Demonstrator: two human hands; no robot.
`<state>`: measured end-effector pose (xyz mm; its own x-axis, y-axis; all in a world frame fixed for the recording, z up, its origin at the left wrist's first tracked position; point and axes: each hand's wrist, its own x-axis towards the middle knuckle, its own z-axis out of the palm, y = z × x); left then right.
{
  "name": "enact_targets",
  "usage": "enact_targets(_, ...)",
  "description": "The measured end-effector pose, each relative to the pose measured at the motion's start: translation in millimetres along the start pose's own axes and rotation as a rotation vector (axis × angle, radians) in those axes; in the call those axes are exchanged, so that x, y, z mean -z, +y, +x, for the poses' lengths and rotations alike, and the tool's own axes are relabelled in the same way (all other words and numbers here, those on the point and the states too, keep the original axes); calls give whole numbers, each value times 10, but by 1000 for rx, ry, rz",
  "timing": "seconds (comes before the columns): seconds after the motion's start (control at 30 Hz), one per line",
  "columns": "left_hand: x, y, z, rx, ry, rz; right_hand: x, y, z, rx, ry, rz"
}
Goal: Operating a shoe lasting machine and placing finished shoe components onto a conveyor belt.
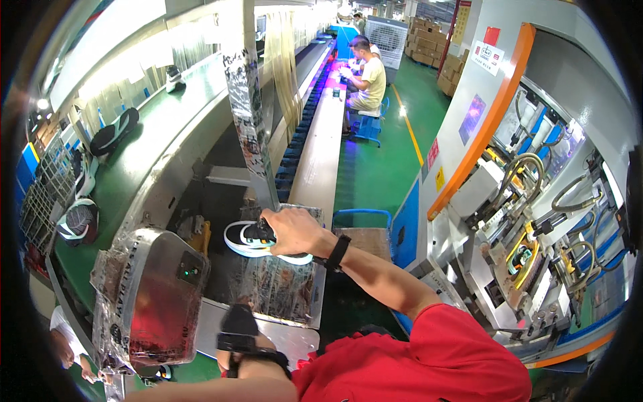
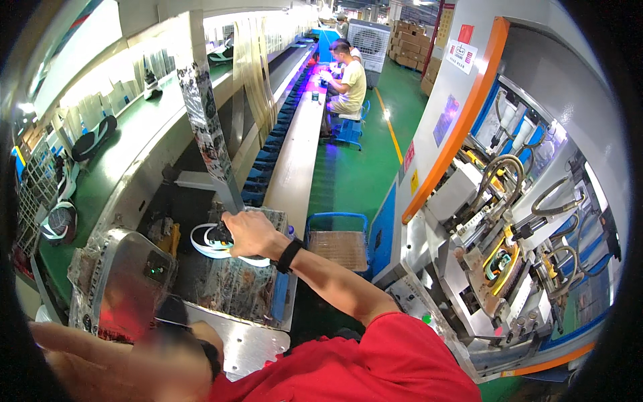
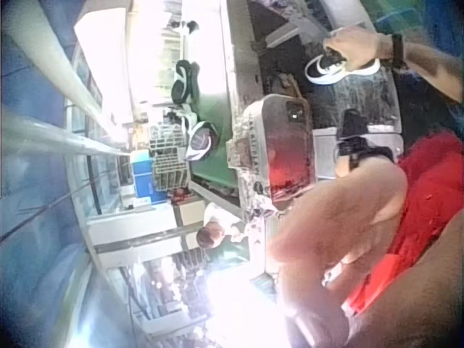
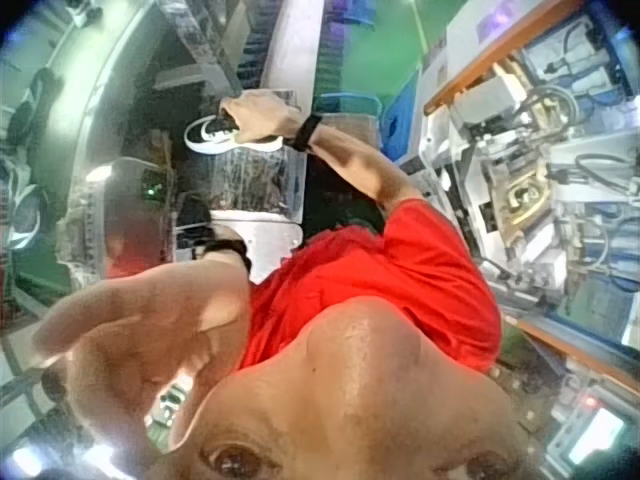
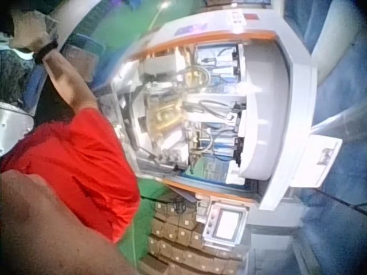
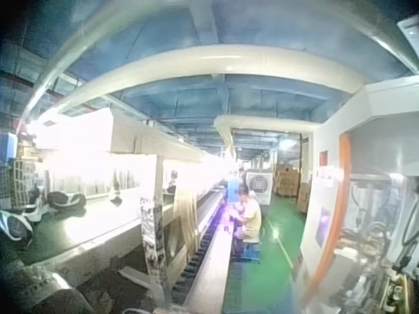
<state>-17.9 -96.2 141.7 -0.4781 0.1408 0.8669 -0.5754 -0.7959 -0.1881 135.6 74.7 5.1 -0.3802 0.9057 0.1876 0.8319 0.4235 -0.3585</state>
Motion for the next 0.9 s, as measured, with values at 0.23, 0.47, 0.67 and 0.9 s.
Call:
enact_targets(0.23,-209,-78,0,-75,33,-198,-10,-8,10,4,10,-22)
enact_targets(0.47,-697,-335,-127,-184,60,-756,-50,66,-52,18,21,-16)
enact_targets(0.67,-785,-148,-325,-90,38,-502,-149,29,-264,115,153,46)
enact_targets(0.9,-846,-377,-700,177,-270,111,-30,200,-1415,-37,426,690)
